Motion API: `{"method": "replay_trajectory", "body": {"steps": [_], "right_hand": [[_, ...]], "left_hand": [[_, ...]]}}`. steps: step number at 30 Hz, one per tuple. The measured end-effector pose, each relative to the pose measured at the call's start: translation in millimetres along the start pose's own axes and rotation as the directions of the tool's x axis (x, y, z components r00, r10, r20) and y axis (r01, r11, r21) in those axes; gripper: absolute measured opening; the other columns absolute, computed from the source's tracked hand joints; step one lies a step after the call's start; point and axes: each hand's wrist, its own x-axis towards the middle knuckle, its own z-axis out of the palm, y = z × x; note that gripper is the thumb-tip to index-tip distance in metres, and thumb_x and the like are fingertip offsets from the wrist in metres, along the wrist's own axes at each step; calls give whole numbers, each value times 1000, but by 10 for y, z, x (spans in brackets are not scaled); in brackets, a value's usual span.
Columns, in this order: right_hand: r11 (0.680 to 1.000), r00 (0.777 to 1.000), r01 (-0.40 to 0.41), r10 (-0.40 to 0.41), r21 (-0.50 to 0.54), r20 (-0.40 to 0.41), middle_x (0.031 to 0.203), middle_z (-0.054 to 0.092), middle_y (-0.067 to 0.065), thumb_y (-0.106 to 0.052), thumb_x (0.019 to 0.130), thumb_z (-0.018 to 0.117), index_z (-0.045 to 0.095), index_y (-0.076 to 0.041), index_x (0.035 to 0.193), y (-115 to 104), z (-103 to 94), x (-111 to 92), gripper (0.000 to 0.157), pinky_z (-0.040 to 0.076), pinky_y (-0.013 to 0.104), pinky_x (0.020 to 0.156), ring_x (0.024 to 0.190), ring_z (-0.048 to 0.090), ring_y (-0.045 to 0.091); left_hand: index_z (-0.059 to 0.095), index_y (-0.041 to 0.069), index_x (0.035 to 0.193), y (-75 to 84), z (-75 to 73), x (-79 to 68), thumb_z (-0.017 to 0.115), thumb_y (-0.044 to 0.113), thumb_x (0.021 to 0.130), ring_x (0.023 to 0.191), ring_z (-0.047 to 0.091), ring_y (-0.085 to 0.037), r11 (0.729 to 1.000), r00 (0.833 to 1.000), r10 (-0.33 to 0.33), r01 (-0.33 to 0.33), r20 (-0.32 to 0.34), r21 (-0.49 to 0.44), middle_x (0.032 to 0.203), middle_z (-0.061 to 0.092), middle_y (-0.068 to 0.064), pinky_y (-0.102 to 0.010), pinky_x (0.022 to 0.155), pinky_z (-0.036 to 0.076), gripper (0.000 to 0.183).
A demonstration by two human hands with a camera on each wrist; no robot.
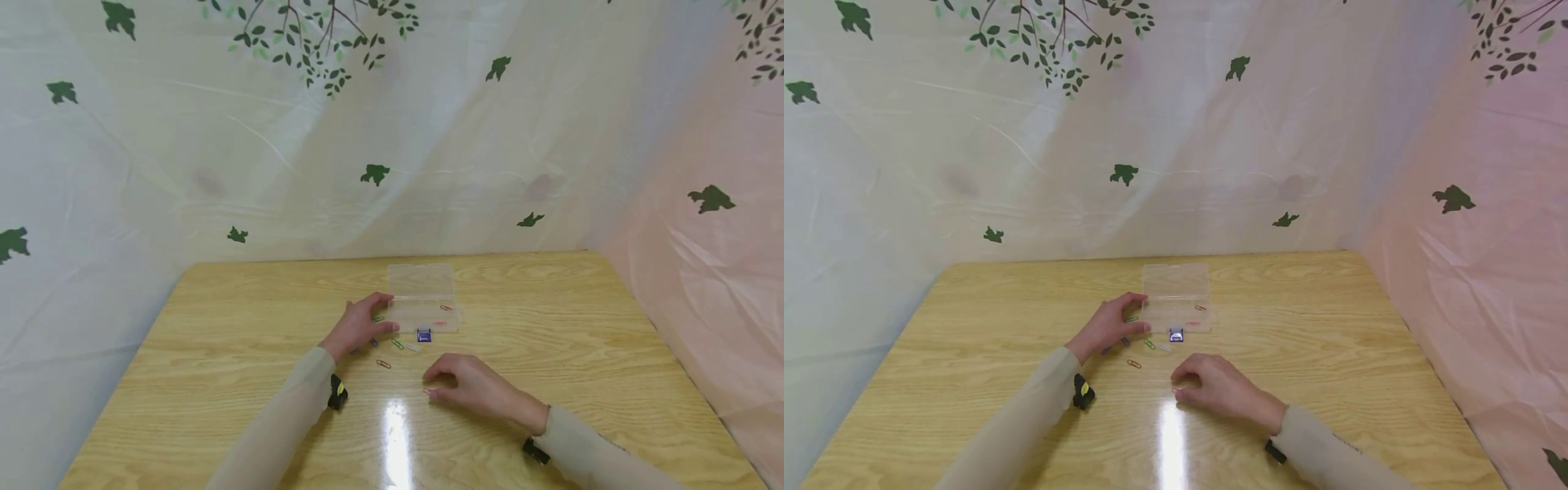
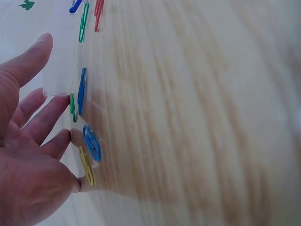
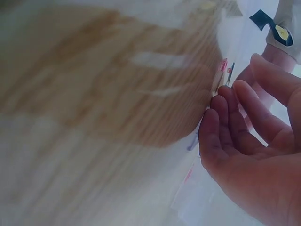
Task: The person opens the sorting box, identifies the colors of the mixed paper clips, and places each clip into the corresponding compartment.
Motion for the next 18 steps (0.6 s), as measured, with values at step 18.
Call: {"method": "replay_trajectory", "body": {"steps": [18], "right_hand": [[998, 998, 43, -41, -55, 45, 105, 67, -8, -19, 91, 81, 75, -15, 107, 10, 7, 73, 16, 54, 33, 89, 98, 63, 10]], "left_hand": [[56, 11, 147, -4, -26, -5, 80, 27, 93, 146, 43, -33, 1000, 1000, 11, -11, 0, -10, 150, 56, -12, -59, 125, -3, 61]]}}
